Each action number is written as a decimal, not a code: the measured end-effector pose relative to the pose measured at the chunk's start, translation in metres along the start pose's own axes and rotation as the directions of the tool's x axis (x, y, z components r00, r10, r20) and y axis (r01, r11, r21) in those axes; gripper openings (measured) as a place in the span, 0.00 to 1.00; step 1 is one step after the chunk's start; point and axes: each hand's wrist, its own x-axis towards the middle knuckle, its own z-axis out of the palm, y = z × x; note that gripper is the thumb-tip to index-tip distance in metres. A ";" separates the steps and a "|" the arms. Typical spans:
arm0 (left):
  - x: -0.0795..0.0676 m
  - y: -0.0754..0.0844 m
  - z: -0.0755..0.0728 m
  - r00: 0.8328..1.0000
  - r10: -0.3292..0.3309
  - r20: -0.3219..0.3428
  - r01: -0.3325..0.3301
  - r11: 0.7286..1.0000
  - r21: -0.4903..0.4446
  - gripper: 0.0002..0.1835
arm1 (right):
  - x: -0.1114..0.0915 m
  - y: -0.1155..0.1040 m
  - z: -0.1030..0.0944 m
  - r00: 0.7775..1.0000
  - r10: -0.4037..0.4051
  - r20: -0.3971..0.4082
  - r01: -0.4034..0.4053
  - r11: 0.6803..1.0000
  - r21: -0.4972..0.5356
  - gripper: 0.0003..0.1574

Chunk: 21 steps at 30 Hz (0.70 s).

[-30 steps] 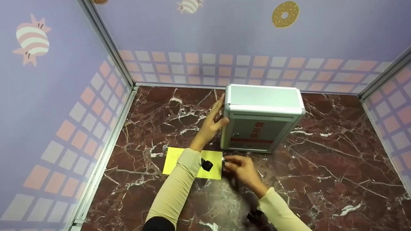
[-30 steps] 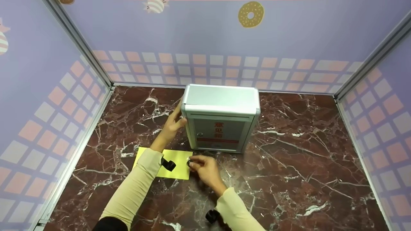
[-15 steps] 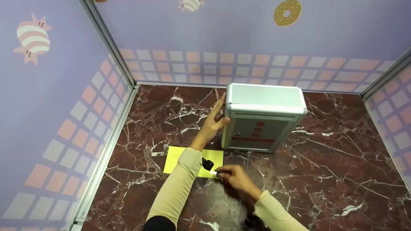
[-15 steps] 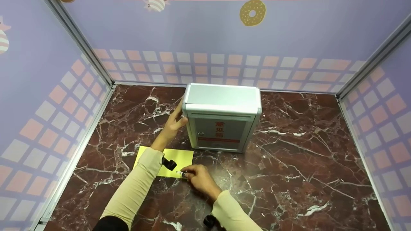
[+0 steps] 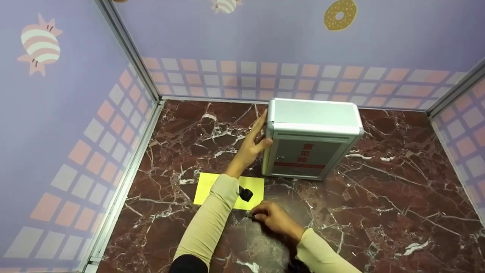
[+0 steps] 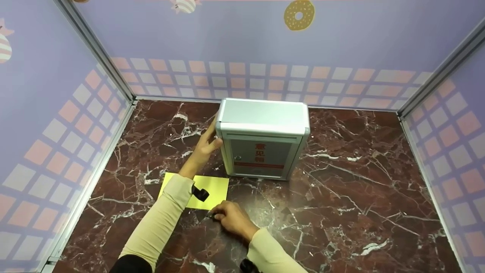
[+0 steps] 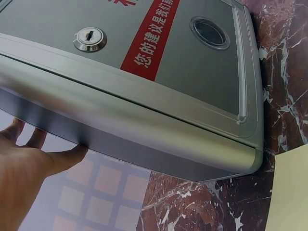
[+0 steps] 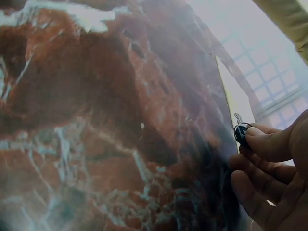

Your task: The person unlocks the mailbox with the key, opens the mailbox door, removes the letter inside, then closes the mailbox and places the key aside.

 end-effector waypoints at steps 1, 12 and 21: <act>0.000 0.000 0.000 1.000 0.003 -0.001 -0.003 1.000 0.001 0.52 | 0.000 0.000 0.000 1.000 -0.009 -0.003 0.009 1.000 -0.019 0.10; -0.001 -0.001 0.000 1.000 0.029 0.004 -0.029 1.000 -0.011 0.53 | 0.001 0.003 0.004 0.992 -0.123 -0.023 0.118 0.979 -0.169 0.09; -0.001 -0.001 0.001 1.000 0.024 -0.002 -0.024 1.000 0.008 0.52 | -0.002 0.006 0.009 0.968 -0.247 -0.045 0.226 0.937 -0.266 0.11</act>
